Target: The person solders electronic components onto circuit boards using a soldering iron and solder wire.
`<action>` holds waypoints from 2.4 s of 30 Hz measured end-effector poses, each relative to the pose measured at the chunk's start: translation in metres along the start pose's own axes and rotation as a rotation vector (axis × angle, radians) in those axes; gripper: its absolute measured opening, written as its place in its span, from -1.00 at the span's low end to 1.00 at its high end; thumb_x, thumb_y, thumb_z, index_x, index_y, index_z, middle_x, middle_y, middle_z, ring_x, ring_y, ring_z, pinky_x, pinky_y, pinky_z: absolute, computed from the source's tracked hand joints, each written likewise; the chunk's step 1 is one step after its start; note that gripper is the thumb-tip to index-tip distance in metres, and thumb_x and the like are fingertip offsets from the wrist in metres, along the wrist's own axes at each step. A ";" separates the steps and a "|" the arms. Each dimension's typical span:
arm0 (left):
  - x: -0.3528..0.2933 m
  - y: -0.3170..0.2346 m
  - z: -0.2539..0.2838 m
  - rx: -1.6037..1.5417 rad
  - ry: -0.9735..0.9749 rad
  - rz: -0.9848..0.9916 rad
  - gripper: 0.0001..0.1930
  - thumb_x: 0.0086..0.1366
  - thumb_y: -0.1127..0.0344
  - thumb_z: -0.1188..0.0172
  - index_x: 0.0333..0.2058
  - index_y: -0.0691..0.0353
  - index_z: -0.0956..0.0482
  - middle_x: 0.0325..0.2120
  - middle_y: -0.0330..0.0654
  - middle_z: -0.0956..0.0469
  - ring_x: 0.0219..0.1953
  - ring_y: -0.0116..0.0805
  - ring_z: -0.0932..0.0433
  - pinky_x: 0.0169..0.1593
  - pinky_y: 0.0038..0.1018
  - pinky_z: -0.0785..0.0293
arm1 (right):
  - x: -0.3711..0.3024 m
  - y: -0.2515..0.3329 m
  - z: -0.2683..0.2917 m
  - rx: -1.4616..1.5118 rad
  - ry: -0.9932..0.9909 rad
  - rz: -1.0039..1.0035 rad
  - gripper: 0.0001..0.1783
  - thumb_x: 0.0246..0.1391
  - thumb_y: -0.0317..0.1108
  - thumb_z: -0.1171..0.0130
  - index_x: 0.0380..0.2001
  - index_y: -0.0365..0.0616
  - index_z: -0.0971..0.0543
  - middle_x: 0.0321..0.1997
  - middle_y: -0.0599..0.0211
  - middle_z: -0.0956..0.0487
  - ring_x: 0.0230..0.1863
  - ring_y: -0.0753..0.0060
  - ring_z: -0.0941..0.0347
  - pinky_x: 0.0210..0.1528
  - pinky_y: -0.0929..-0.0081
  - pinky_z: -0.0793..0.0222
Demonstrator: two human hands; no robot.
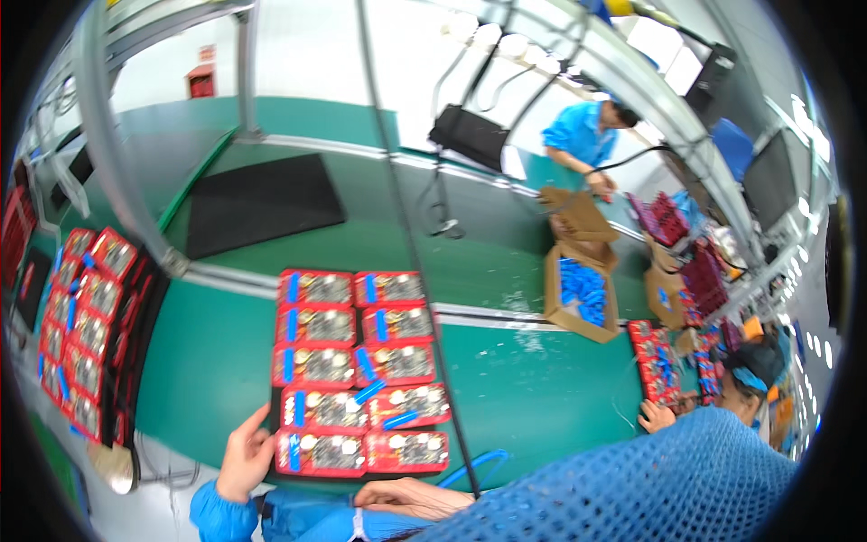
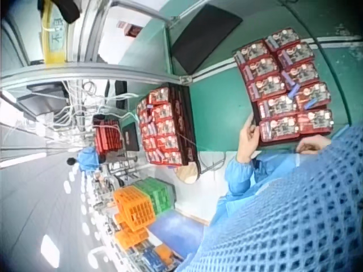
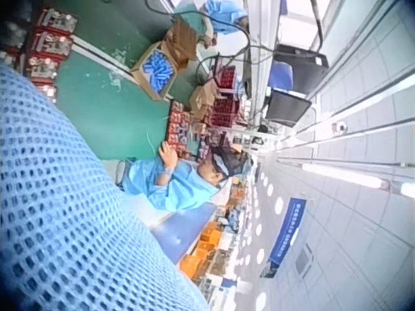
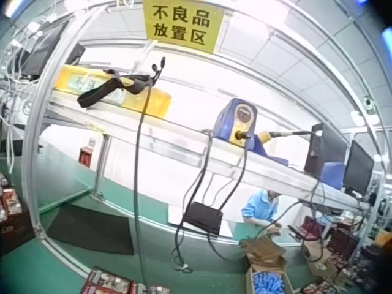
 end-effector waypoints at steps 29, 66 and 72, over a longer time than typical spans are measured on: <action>-0.017 -0.028 -0.018 0.303 0.226 -0.004 -0.50 0.30 0.34 -0.12 0.21 0.20 -0.30 -0.56 -0.15 -0.54 -0.52 -0.42 -0.49 -0.41 -0.46 -0.43 | -0.330 0.574 0.327 0.155 -1.250 1.125 -0.53 0.16 -0.04 -0.19 -0.30 -0.31 -0.37 -0.53 0.24 -0.38 -0.71 0.68 -0.11 -0.79 0.78 0.00; 0.122 -0.174 -0.021 0.594 -0.215 -0.783 -0.92 0.08 0.49 -0.27 -0.44 0.27 -0.53 -0.42 -0.16 -0.50 -0.36 -0.16 -0.45 -0.30 -0.33 -0.41 | -0.041 0.175 0.132 -0.497 -0.863 0.549 -0.77 0.06 -0.43 -0.25 -0.23 -0.19 -0.44 -0.42 0.35 -0.60 -0.44 0.66 -0.46 -0.38 0.60 -0.36; 0.139 -0.151 -0.043 0.545 -0.102 -0.733 -0.84 0.02 0.55 -0.28 -0.41 0.28 -0.49 -0.40 -0.11 -0.47 -0.33 -0.12 -0.49 -0.29 -0.33 -0.45 | 0.006 0.186 0.176 -0.287 -0.934 0.479 -0.84 0.09 -0.51 -0.20 -0.32 -0.16 -0.41 -0.47 0.49 -0.51 -0.46 0.78 -0.33 -0.43 0.70 -0.21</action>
Point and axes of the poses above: each hand's wrist, its own x-axis towards the middle knuckle, its own z-axis out of the back of the hand, y = z × x, the point moved 8 cm from there along x, towards the middle knuckle
